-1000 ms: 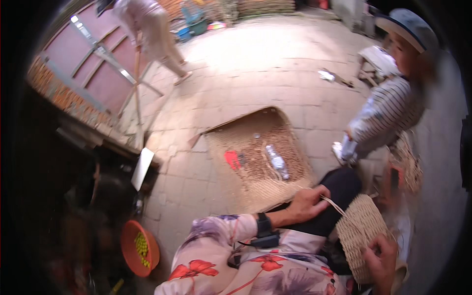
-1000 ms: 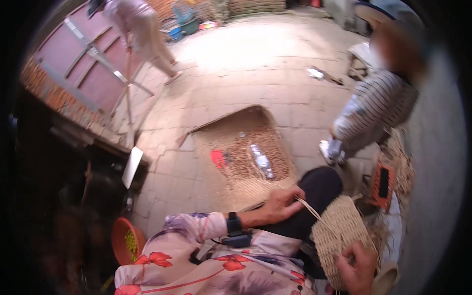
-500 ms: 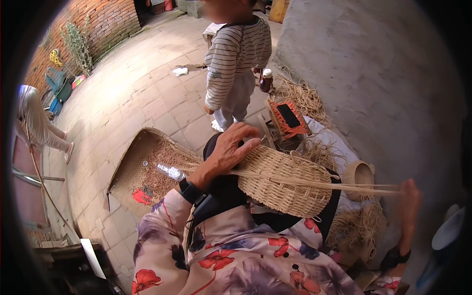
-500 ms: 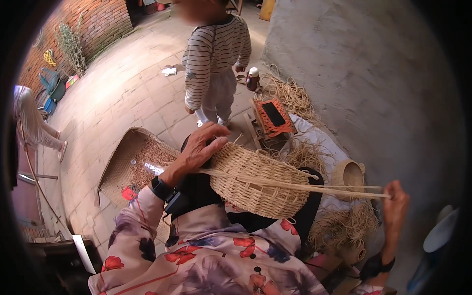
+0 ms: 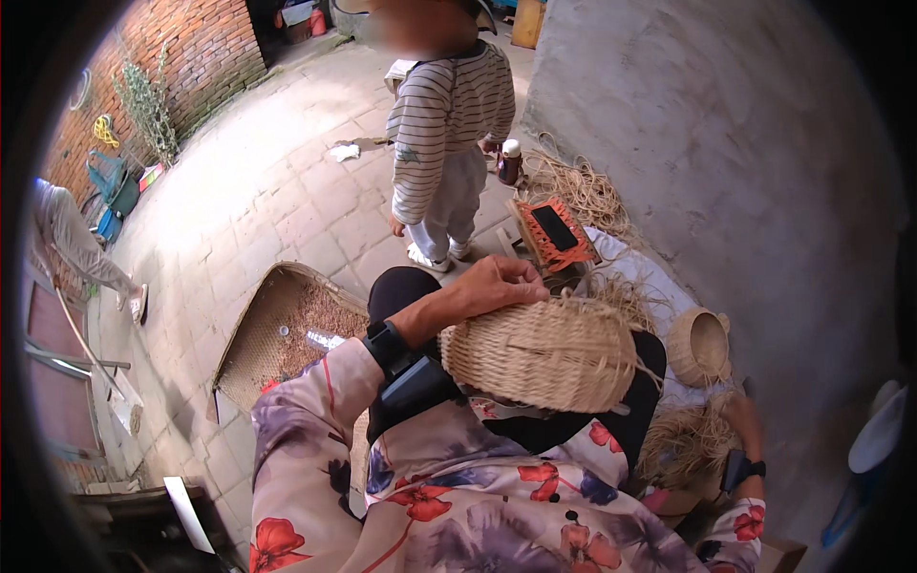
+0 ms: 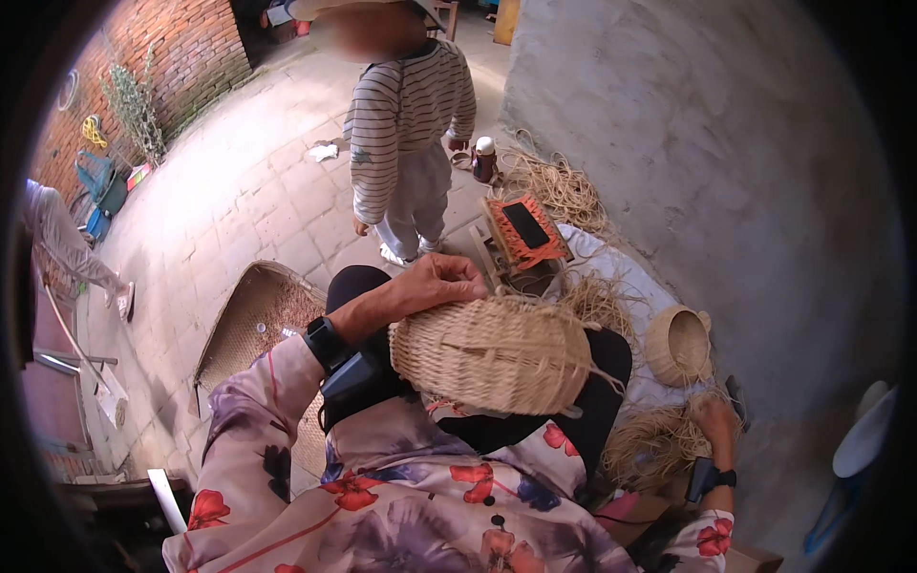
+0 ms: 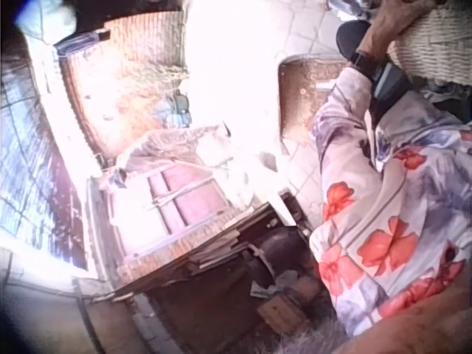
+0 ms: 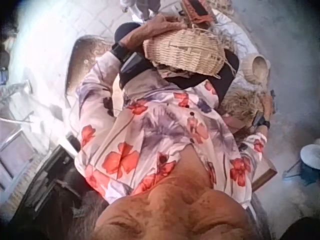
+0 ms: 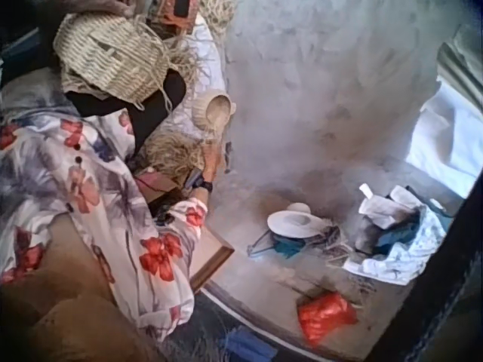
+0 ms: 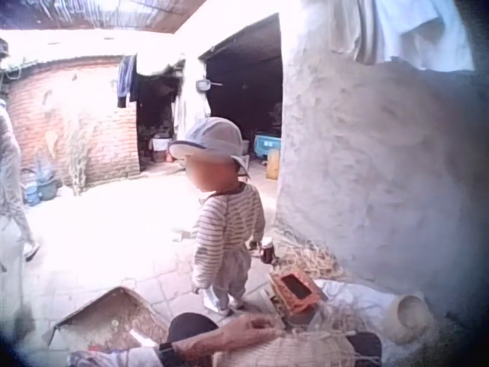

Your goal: Weaving a straw basket using thin strips of material.

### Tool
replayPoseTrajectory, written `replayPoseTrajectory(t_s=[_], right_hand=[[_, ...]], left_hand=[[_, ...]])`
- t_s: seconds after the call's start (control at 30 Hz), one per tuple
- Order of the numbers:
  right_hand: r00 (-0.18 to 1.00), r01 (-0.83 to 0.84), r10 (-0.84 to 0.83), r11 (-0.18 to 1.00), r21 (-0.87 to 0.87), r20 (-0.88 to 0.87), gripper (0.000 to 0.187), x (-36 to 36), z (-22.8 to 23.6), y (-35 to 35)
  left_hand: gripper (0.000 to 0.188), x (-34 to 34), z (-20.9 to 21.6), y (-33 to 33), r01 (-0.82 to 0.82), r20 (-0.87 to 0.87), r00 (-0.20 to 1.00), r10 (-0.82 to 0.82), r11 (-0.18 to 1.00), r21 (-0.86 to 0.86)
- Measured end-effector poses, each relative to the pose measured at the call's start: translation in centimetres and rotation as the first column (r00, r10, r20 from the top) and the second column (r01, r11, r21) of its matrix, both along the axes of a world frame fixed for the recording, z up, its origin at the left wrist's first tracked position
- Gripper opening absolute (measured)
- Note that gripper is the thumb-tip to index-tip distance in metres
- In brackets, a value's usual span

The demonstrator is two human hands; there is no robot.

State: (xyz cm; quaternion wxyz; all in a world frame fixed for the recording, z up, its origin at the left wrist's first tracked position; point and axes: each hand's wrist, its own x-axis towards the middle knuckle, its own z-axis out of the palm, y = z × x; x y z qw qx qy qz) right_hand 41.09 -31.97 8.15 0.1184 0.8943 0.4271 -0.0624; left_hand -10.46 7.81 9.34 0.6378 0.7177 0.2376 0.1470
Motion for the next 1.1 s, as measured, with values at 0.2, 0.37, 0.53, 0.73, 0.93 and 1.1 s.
replayPoseTrajectory(t_s=[0.2, 0.37, 0.53, 0.73, 0.93, 1.1], right_hand=[[0.789, -0.031, 0.403, 0.780, 0.625, -0.464, 0.027, -13.3, 5.5, 10.6], [0.710, -0.130, 0.474, 0.815, 0.564, -0.521, 0.029, -22.1, 9.5, 12.7], [0.652, -0.357, 0.714, 0.587, 0.727, -0.255, 0.043, -24.9, 7.8, 12.8], [0.664, -0.297, 0.674, 0.635, 0.713, -0.324, 0.047, -24.6, 5.8, 12.1], [0.712, -0.419, 0.685, 0.592, 0.688, -0.156, 0.043, -24.3, 3.9, 12.6], [0.767, -0.297, 0.518, 0.810, 0.506, -0.379, 0.031, -24.3, 2.7, 12.1]], left_hand=[[0.030, 3.7, 1.1, -0.5, 0.120, -0.078, 0.992, -0.101, 0.946, 0.300], [0.037, 7.1, 2.0, -1.7, 0.260, -0.379, 0.912, -0.157, 0.936, 0.239], [0.037, 8.8, 4.1, -3.7, 0.410, -0.361, 0.875, -0.322, 0.890, 0.200], [0.032, 0.8, 9.3, -0.2, -0.041, 0.082, 0.996, 0.034, 0.996, 0.084], [0.027, -9.6, 5.6, -2.4, -0.463, 0.111, 0.881, 0.460, 0.886, 0.006], [0.023, -10.9, 0.2, -6.7, -0.536, -0.004, 0.841, 0.541, 0.832, -0.147]])
